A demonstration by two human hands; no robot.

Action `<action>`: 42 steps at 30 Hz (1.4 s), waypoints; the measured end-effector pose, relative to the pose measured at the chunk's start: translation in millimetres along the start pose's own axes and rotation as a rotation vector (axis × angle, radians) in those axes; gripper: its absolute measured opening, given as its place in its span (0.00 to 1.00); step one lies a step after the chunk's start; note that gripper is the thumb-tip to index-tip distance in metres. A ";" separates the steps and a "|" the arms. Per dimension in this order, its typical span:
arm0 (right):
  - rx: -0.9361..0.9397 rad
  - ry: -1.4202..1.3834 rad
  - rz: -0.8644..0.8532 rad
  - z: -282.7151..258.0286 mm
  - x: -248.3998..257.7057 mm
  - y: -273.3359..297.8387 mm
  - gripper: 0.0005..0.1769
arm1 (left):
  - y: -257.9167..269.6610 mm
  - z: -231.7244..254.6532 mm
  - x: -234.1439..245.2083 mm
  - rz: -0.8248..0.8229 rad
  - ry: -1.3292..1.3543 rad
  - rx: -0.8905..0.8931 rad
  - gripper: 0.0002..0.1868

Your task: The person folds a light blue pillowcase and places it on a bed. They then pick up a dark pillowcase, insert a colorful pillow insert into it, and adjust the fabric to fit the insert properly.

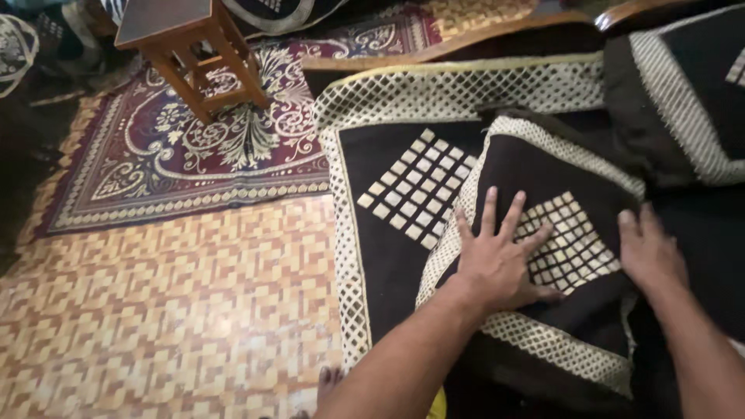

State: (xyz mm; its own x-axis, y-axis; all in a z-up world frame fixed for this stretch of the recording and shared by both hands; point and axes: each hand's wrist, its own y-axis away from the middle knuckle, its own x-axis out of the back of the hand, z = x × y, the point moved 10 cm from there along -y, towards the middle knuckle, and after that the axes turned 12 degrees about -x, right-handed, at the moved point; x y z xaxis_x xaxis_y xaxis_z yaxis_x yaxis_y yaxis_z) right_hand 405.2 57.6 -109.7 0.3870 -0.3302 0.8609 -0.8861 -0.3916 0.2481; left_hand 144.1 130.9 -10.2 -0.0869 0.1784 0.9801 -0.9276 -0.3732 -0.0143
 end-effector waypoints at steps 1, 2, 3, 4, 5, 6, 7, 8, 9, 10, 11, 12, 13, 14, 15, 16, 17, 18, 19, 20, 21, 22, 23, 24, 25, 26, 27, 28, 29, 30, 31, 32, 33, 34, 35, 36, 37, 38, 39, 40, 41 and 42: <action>0.032 -0.087 0.052 2.1 -0.3 12.1 0.42 | 3.6 0.5 -3.7 0.004 -0.003 -0.009 0.61; 0.062 -0.173 0.105 0.1 -3.4 26.9 0.43 | 6.6 1.3 -6.9 0.009 -0.006 -0.018 0.64; 0.246 -0.055 0.177 -22.5 -11.3 49.1 0.42 | 7.0 2.4 -7.4 0.008 -0.008 -0.032 0.66; 0.428 0.065 0.247 -39.5 -21.3 77.5 0.41 | 10.5 5.2 -7.8 0.007 -0.010 -0.045 0.69; 0.609 0.192 0.308 -51.4 -28.8 104.4 0.40 | 16.5 8.8 -8.9 0.003 -0.009 -0.056 0.71; 0.566 0.153 0.308 -46.4 -23.0 106.7 0.41 | 22.1 13.6 -9.8 -0.007 0.013 -0.084 0.72; 0.528 0.113 0.308 -43.3 -15.4 104.5 0.42 | 27.9 16.1 -8.8 -0.014 0.033 -0.108 0.73; 0.489 0.073 0.308 -38.9 -9.4 101.4 0.43 | 32.7 18.0 -6.9 -0.021 0.053 -0.133 0.74; 0.359 0.057 0.184 -22.1 -14.8 91.5 0.44 | 40.5 19.8 -9.2 -0.057 0.070 -0.139 0.73; 0.227 0.041 0.062 -5.6 -19.5 80.7 0.44 | 47.0 19.1 -10.3 -0.093 0.088 -0.146 0.72; 0.101 0.023 -0.040 8.1 -20.6 68.9 0.45 | 47.3 19.1 -7.9 -0.112 0.102 -0.158 0.71; 0.198 -0.031 0.004 3.2 -12.1 71.6 0.46 | 51.3 24.7 -9.0 -0.151 0.083 -0.187 0.72; 0.299 -0.089 0.043 -3.6 -9.3 79.3 0.48 | 59.7 29.5 -11.6 -0.195 0.061 -0.208 0.72; 0.398 -0.147 0.083 -9.0 -6.9 90.4 0.50 | 68.6 34.3 -14.9 -0.238 0.039 -0.229 0.73; 0.331 -0.122 0.034 2.0 -18.1 97.2 0.51 | 78.0 40.3 -14.9 -0.230 0.008 -0.248 0.75; 0.264 -0.098 -0.015 11.0 -29.6 104.3 0.52 | 87.4 46.2 -15.5 -0.222 -0.024 -0.266 0.76; 0.204 -0.075 -0.057 16.2 -34.1 106.1 0.53 | 90.6 51.2 -14.2 -0.204 -0.058 -0.283 0.78; 0.136 -0.109 -0.066 22.0 -28.9 104.5 0.54 | 87.9 53.9 -5.4 -0.110 -0.073 -0.282 0.74; 0.069 -0.142 -0.088 26.4 -30.0 107.1 0.55 | 90.0 53.0 1.4 -0.025 -0.086 -0.270 0.71; 0.002 -0.174 -0.111 31.0 -30.9 110.4 0.56 | 93.8 51.7 8.0 0.060 -0.099 -0.258 0.67; -0.122 -0.244 -0.150 40.7 -28.2 109.6 0.54 | 89.8 49.6 5.6 0.046 -0.097 -0.224 0.67; -0.245 -0.315 -0.190 48.9 -29.5 112.9 0.53 | 84.1 46.5 4.0 0.033 -0.095 -0.190 0.66; -0.371 -0.386 -0.241 56.9 -35.7 121.4 0.51 | 83.6 41.2 1.5 0.009 -0.094 -0.150 0.66; -0.275 -0.502 -0.223 44.7 -29.6 124.6 0.45 | 82.6 39.6 -1.6 -0.017 -0.088 -0.138 0.67; -0.177 -0.620 -0.200 31.7 -22.8 126.9 0.38 | 79.5 37.8 -3.8 -0.043 -0.085 -0.128 0.67; -0.078 -0.736 -0.175 19.5 -13.9 128.0 0.33 | 75.8 35.7 -5.5 -0.068 -0.082 -0.119 0.68; 0.000 -0.745 -0.099 11.3 -3.7 129.6 0.31 | 73.1 33.3 -1.7 -0.042 -0.080 -0.107 0.67; 0.078 -0.752 -0.024 1.3 6.3 129.2 0.29 | 70.2 29.6 2.2 -0.015 -0.077 -0.096 0.67; 0.155 -0.753 0.050 -5.9 15.4 129.0 0.27 | 68.6 27.8 3.3 0.010 -0.071 -0.083 0.67; 0.145 -0.675 0.093 -6.4 17.7 126.0 0.26 | 68.4 26.5 2.8 0.029 -0.070 -0.065 0.66; 0.144 -0.598 0.137 -12.7 21.4 119.0 0.24 | 66.1 22.8 4.7 0.056 -0.075 -0.043 0.65; 0.143 -0.522 0.180 -18.5 24.2 113.0 0.23 | 64.4 19.9 5.7 0.082 -0.079 -0.022 0.64; 0.127 -0.492 0.188 -22.0 23.0 107.1 0.24 | 65.0 20.8 7.3 0.131 -0.100 -0.024 0.62; 0.110 -0.462 0.195 -25.5 21.1 101.9 0.24 | 65.8 23.5 7.9 0.180 -0.122 -0.027 0.60; 0.088 -0.429 0.209 -23.4 21.7 98.2 0.25 | 66.9 28.7 7.3 0.230 -0.139 -0.037 0.58; 0.061 -0.477 0.103 -20.6 13.7 93.0 0.27 | 73.7 35.9 7.3 0.279 -0.206 -0.087 0.55; 0.032 -0.522 0.007 -12.9 11.3 89.6 0.30 | 80.5 46.5 7.9 0.336 -0.268 -0.143 0.52; 0.004 -0.567 -0.089 -4.5 8.0 89.7 0.32 | 87.1 57.8 8.9 0.394 -0.330 -0.199 0.48; -0.030 -0.592 -0.182 2.7 0.4 93.6 0.36 | 94.4 62.6 3.2 0.378 -0.280 -0.259 0.47; -0.065 -0.616 -0.275 15.5 -4.4 101.0 0.40 | 102.1 67.4 -1.2 0.362 -0.230 -0.318 0.45; -0.102 -0.640 -0.379 27.5 -15.3 114.6 0.44 | 113.3 70.1 -4.6 0.337 -0.182 -0.371 0.43; -0.181 -0.545 -0.461 46.2 -26.3 128.8 0.48 | 122.0 68.4 -8.7 0.287 -0.145 -0.368 0.45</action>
State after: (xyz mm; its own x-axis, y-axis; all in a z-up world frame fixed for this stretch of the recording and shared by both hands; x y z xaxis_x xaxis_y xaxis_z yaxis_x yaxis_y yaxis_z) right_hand 292.7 -23.9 -120.9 0.7604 -0.5650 0.3201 -0.6128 -0.4613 0.6416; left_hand 56.6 21.5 -7.0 -0.3304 -0.0226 0.9436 -0.9429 -0.0370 -0.3311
